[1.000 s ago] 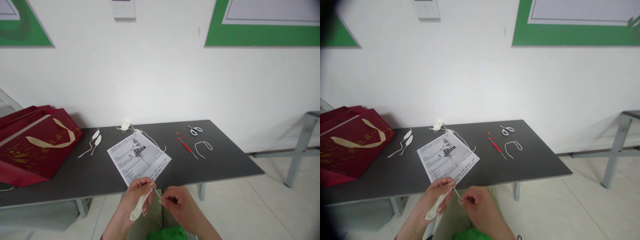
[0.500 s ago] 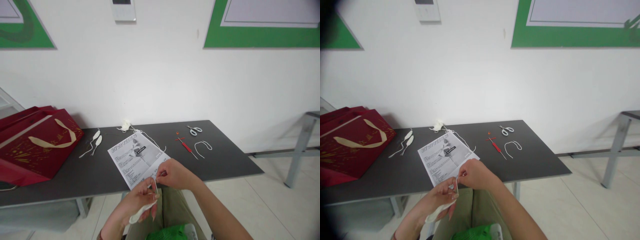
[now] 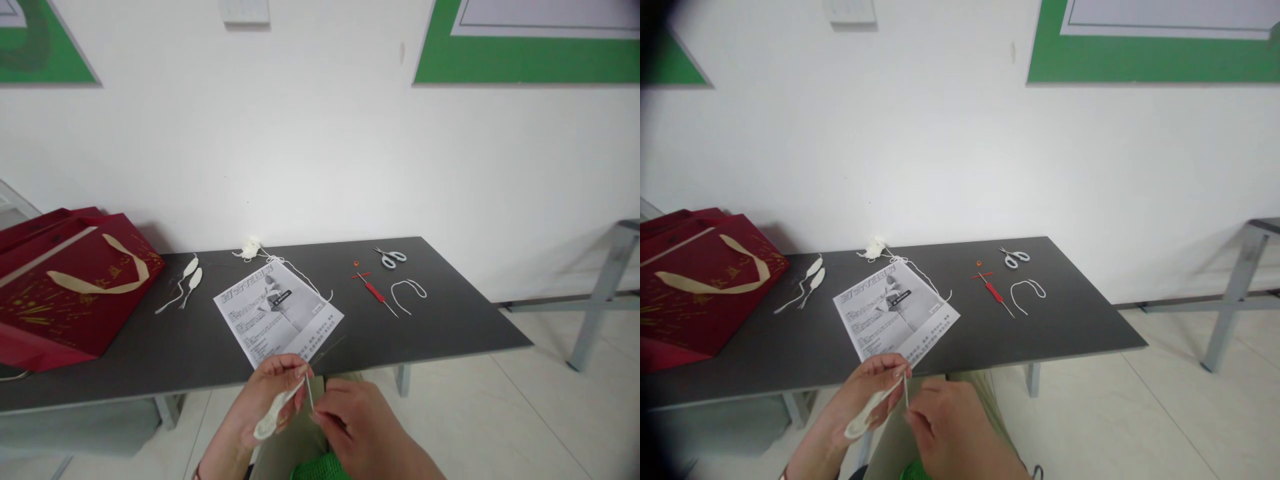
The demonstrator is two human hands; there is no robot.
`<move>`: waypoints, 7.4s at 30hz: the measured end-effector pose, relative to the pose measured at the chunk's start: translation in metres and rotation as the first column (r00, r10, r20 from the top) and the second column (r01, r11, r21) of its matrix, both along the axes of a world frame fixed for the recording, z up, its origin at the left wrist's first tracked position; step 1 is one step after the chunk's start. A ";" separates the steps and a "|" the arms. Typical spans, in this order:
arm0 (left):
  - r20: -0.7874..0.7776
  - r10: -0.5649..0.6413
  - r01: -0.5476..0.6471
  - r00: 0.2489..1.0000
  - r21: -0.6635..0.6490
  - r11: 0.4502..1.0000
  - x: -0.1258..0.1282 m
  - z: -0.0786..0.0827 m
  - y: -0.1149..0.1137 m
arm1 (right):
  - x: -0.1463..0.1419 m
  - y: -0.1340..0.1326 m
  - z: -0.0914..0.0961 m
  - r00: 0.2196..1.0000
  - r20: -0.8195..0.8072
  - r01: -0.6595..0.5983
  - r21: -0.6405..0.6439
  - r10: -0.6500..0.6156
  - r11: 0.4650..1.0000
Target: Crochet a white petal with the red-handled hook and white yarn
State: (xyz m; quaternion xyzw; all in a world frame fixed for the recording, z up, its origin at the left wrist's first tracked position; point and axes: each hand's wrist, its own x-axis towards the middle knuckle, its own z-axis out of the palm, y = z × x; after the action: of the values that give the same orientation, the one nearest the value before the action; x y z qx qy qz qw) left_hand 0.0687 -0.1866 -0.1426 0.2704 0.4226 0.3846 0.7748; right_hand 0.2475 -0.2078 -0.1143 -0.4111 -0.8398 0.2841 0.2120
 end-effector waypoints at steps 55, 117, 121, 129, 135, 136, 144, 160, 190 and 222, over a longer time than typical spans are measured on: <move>-0.193 0.053 -0.012 0.980 0.209 0.978 0.036 0.018 -0.019 | -0.016 0.011 -0.007 0.458 -0.743 0.019 -0.541 -0.488 0.841; -0.078 0.581 -0.565 0.810 0.161 0.809 0.049 0.032 -0.019 | -0.045 -0.018 -0.029 0.640 -0.569 -0.025 -0.687 -0.517 0.726; -0.100 0.646 -0.610 0.757 0.247 0.753 0.052 0.030 -0.020 | -0.046 -0.025 -0.036 0.650 -0.525 0.086 -0.667 -0.549 0.740; -0.040 0.689 -0.668 0.723 0.214 0.713 0.059 0.025 -0.022 | -0.050 -0.022 -0.031 0.613 -0.586 0.151 -0.572 -0.530 0.807; 0.051 0.603 -0.604 0.796 0.130 0.786 0.052 0.032 -0.020 | -0.047 -0.013 -0.025 0.573 -0.639 0.006 -0.623 -0.513 0.782; 0.054 0.586 -0.587 0.808 0.134 0.798 0.052 0.032 -0.020 | -0.047 -0.011 -0.024 0.548 -0.651 -0.003 -0.629 -0.525 0.778; -0.242 0.589 -0.459 0.771 0.429 0.778 0.051 0.025 -0.024 | -0.049 -0.004 -0.021 0.455 -0.683 -0.073 -0.668 -0.572 0.740; -0.131 0.630 -0.562 0.765 0.343 0.753 0.050 0.017 -0.013 | -0.048 -0.006 -0.028 0.567 -0.560 -0.047 -0.755 -0.605 0.655; -0.038 0.579 -0.545 0.814 0.296 0.785 0.054 0.015 -0.008 | -0.043 -0.011 -0.036 0.796 -0.462 0.398 -0.086 -0.391 0.913; -0.109 0.420 -0.400 0.901 0.166 0.901 0.039 0.009 -0.001 | -0.040 -0.001 -0.030 0.780 -0.477 0.226 -0.389 -0.405 0.893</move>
State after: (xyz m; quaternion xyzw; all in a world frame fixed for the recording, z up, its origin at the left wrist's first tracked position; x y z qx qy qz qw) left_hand 0.1079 -0.1881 -0.1333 0.2555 0.4963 0.5478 0.6232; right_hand 0.2070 -0.2088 -0.1439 -0.4772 -0.6063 0.4773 0.4205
